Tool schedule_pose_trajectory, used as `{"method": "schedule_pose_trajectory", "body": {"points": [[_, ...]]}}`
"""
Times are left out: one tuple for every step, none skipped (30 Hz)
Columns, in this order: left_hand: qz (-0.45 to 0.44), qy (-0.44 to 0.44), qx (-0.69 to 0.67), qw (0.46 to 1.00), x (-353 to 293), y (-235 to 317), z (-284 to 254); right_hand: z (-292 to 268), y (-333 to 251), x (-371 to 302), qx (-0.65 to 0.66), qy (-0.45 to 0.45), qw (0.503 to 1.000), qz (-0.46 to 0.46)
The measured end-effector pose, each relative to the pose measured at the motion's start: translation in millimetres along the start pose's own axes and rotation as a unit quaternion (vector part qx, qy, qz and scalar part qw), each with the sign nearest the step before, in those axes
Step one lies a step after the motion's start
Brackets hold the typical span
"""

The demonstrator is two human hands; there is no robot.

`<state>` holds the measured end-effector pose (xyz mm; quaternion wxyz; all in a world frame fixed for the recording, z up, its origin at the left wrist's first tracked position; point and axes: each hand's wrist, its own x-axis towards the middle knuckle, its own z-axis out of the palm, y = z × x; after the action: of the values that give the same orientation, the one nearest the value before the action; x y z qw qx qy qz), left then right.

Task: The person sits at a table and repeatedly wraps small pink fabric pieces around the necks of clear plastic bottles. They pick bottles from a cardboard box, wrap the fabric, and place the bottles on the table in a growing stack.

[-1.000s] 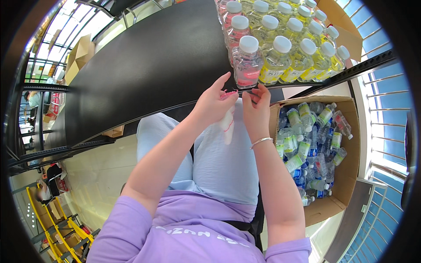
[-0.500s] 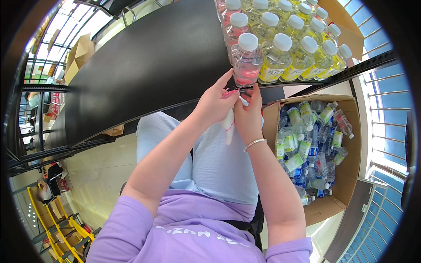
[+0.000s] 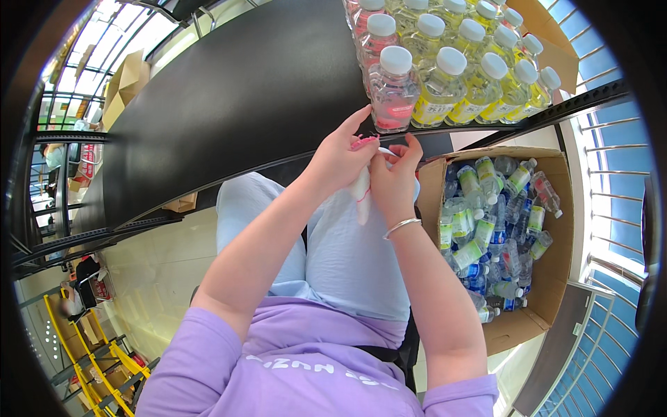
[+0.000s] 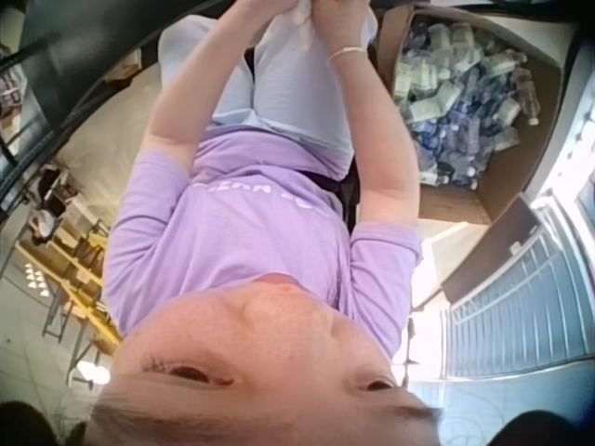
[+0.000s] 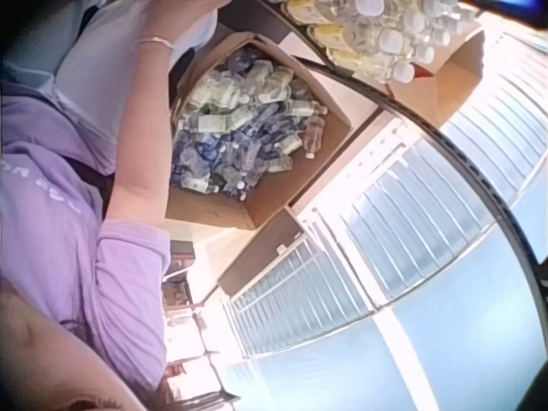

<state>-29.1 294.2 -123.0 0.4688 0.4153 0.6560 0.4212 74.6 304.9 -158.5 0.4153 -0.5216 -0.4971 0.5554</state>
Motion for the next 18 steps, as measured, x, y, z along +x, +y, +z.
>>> {"method": "schedule_pose_trajectory", "body": {"points": [[0.009, 0.002, 0.005, 1.0, 0.2, -1.6, -2.0, 1.6, -4.4, -3.7, 0.019, 0.009, 0.999, 0.032], [0.019, 0.005, 0.011, 1.0, 0.6, -3.1, -4.7, 2.6, -6.6, -6.7, 0.019, -0.012, 0.999, 0.043], [0.012, 0.005, 0.01, 1.0, 1.8, -4.4, -8.8, 3.5, -8.6, -9.2, 0.019, -0.033, 0.998, 0.053], [0.005, 0.005, 0.009, 1.0, 3.5, -5.6, -14.5, 4.2, -9.5, -10.5, 0.018, -0.054, 0.996, 0.063], [-0.002, 0.005, 0.008, 1.0, 5.5, -6.3, -20.0, 5.7, -4.8, -10.1, 0.01, -0.059, 0.997, 0.039], [-0.002, 0.017, -0.006, 1.0, 6.9, -6.8, -25.1, 8.4, 1.6, -9.8, 0.002, -0.065, 0.998, 0.015], [-0.022, 0.028, -0.024, 0.999, 6.6, -0.1, -30.3, 10.1, 5.8, -9.8, -0.007, -0.071, 0.997, -0.008], [0.003, 0.047, -0.024, 0.999, 10.1, -2.3, -36.8, 10.4, 8.4, -10.3, -0.008, -0.064, 0.998, -0.019], [0.027, 0.065, -0.025, 0.997, 14.4, -5.1, -44.0, 10.3, 8.2, -10.2, 0.002, -0.077, 0.997, -0.013], [0.083, 0.102, -0.02, 0.991, 16.8, -6.0, -49.7, 9.8, 8.1, -9.3, 0.012, -0.091, 0.996, -0.007], [0.099, 0.137, -0.016, 0.985, 20.1, -9.2, -57.5, 9.3, 7.7, -8.8, 0.023, -0.104, 0.994, 0.0], [0.142, 0.161, -0.008, 0.977, 23.6, -10.5, -64.6, 8.4, 6.8, -9.0, 0.014, -0.112, 0.994, 0.0], [0.185, 0.184, 0.0, 0.965, 26.3, -11.0, -70.5, 7.6, 5.3, -9.1, 0.005, -0.12, 0.993, 0.0], [0.181, 0.195, -0.023, 0.964, 28.2, -10.6, -75.3, 6.8, 3.8, -9.0, -0.004, -0.129, 0.992, -0.001], [0.177, 0.206, -0.046, 0.961, 29.9, -8.8, -80.7, 5.7, 1.9, -9.2, -0.02, -0.146, 0.989, 0.005], [0.161, 0.206, -0.054, 0.964, 33.8, -14.7, -89.4, 4.2, 0.0, -10.2, -0.036, -0.164, 0.986, 0.01], [0.113, 0.204, -0.027, 0.972, 35.9, -19.4, -95.3, 3.2, -1.9, -11.2, -0.051, -0.182, 0.982, 0.015], [0.065, 0.202, -0.001, 0.977, 37.5, -23.3, -100.7, 3.0, -3.9, -11.9, -0.053, -0.195, 0.979, 0.017]]}}
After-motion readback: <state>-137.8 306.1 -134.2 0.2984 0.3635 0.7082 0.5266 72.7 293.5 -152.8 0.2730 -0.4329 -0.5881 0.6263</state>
